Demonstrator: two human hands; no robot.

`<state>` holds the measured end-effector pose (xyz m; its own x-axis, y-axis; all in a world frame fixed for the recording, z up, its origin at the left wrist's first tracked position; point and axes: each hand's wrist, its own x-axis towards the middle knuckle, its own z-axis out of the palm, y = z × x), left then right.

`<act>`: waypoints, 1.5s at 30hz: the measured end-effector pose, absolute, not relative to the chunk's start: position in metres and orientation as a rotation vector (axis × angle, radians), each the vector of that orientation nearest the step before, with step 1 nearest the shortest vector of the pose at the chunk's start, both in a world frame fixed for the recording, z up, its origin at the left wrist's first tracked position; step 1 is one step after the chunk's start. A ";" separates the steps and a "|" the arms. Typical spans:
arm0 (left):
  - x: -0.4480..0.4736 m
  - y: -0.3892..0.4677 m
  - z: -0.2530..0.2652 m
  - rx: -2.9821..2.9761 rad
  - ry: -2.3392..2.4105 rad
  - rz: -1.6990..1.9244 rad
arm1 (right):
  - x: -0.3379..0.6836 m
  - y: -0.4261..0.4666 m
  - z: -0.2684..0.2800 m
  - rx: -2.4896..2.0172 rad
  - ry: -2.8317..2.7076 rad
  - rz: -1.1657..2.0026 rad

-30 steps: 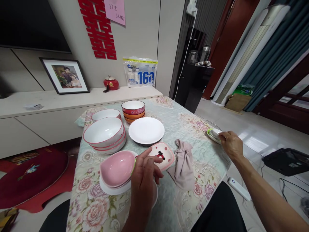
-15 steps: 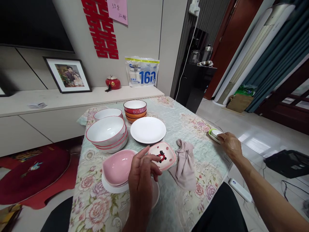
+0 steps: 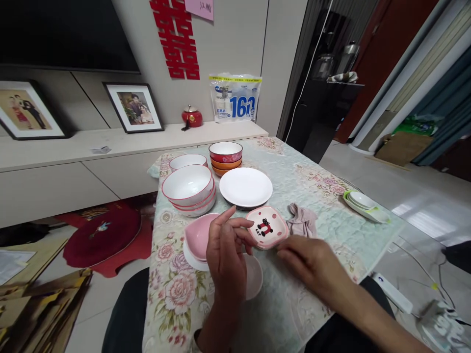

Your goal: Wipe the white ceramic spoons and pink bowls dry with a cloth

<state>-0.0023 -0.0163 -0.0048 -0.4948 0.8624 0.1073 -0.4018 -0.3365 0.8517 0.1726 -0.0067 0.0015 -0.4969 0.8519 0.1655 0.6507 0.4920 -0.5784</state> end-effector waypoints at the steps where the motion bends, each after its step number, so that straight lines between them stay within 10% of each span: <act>1: -0.003 -0.016 -0.005 0.728 1.027 1.920 | 0.158 -0.014 -0.001 -1.271 -2.365 0.651; 31: -0.003 -0.019 -0.007 0.969 1.257 1.723 | 0.156 0.016 0.026 -1.518 -2.291 0.650; 45: 0.012 -0.013 -0.004 0.291 0.464 1.272 | 0.184 0.044 0.021 -1.350 -1.846 0.744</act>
<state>0.0120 -0.0129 -0.0037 0.2210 0.9600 -0.1719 -0.8455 0.2764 0.4569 0.1840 0.0445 0.0206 -0.1922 0.9579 0.2132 0.5420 0.2847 -0.7907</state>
